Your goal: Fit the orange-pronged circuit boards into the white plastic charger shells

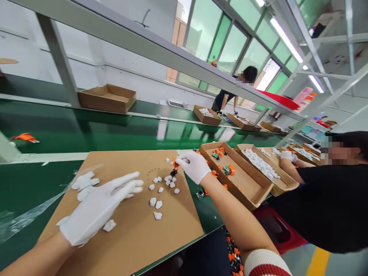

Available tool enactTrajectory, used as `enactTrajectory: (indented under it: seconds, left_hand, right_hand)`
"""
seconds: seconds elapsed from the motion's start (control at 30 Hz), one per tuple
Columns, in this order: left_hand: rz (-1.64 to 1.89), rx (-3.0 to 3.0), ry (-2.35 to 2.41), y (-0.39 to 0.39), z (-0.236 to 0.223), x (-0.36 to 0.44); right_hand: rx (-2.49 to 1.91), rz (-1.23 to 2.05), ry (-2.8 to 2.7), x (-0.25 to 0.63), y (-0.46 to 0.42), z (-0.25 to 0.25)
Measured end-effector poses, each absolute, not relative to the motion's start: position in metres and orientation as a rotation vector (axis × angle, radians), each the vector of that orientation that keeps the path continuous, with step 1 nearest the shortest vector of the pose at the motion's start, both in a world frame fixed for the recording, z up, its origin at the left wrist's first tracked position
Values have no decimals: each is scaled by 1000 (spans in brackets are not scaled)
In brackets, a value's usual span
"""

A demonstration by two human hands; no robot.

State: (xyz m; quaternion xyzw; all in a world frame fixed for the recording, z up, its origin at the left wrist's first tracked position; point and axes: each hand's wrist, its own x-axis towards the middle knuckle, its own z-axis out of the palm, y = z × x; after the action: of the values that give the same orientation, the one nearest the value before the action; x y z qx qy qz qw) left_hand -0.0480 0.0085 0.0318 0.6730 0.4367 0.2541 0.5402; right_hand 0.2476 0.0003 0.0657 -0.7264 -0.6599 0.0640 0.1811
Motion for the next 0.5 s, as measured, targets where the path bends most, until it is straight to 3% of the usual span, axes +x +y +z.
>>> enactTrajectory:
  seconds: [0.2,0.37,0.5]
  left_hand:
    - [687,1167,718,13,25,-37]
    - [596,922,836,11,33,-41]
    - [512,882,918,14,39,-45]
  right_hand:
    - [-1555,449,-1568,157,-3,62]
    - [-1469,563,-1398,143,5,56]
    - [-1418,1031,-1341,159,18,35]
